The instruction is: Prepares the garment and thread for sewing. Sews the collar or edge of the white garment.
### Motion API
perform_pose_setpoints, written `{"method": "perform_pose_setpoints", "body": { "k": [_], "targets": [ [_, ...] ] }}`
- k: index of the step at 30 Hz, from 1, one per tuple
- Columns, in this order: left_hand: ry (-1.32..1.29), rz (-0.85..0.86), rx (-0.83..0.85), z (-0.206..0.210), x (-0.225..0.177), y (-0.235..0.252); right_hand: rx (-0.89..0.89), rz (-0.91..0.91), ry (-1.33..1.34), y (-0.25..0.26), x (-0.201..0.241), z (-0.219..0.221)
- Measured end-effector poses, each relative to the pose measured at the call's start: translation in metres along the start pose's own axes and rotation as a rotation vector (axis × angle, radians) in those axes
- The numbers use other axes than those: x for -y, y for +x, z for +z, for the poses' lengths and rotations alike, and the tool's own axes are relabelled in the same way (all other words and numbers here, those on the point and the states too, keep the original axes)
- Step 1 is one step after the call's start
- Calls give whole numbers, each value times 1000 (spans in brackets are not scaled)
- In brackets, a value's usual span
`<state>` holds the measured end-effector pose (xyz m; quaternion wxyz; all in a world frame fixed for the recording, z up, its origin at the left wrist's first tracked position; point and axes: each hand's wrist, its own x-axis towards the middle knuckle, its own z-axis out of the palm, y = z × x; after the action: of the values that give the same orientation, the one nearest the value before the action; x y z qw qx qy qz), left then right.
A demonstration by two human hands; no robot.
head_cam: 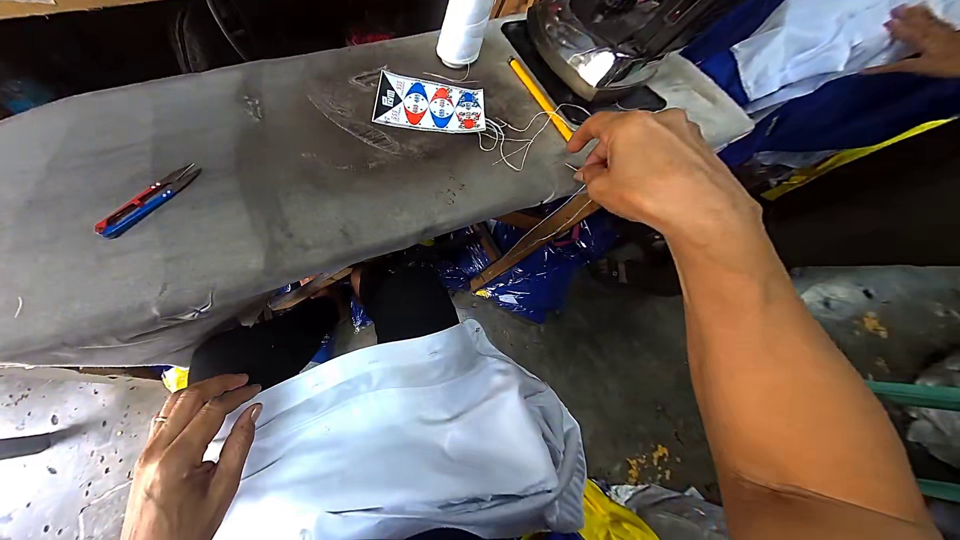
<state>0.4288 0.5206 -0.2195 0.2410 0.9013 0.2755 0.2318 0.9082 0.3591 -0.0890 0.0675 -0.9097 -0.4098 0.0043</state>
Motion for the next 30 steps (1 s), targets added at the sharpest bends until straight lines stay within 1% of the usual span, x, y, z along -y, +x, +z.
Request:
{"method": "perform_pose_setpoints", "body": {
  "k": [3, 6, 8, 10, 12, 14, 16, 17, 20, 22, 23, 26, 30],
  "targets": [
    [-4, -1, 3, 2, -2, 1, 21, 21, -20, -1, -3, -4],
    [-44, 6, 8, 1, -4, 2, -13, -7, 13, -11, -9, -14],
    [-161, 35, 6, -1, -3, 7, -54, -73, 117, -21, -11, -23],
    [-361, 75, 14, -4, -6, 18, -53, -186, 294, -30, -8, -26],
    [-577, 101, 18, -8, -23, 41, -18, -349, 529, -41, 12, -28],
    [-743, 132, 8, -12, -47, 71, 44, -511, 756, -49, 46, -30],
    [-931, 144, 33, -11, -71, 102, 148, -648, 981, -55, 83, -28],
    [-1017, 139, 85, -11, -81, 115, 211, -703, 1099, -58, 103, -26],
    [-1245, 139, 360, -11, -104, 144, 355, -805, 1361, -63, 152, -30],
    [-1356, 174, 526, -9, -105, 147, 328, -808, 1423, -65, 170, -37],
    [-1379, 167, 564, -8, -102, 144, 287, -797, 1446, -65, 173, -39],
    [-1430, 40, 555, -9, -88, 124, 170, -709, 1541, -61, 161, -40],
    [-1491, -84, 561, -5, -63, 100, 17, -659, 1583, -38, 138, -37]
  ]
}}
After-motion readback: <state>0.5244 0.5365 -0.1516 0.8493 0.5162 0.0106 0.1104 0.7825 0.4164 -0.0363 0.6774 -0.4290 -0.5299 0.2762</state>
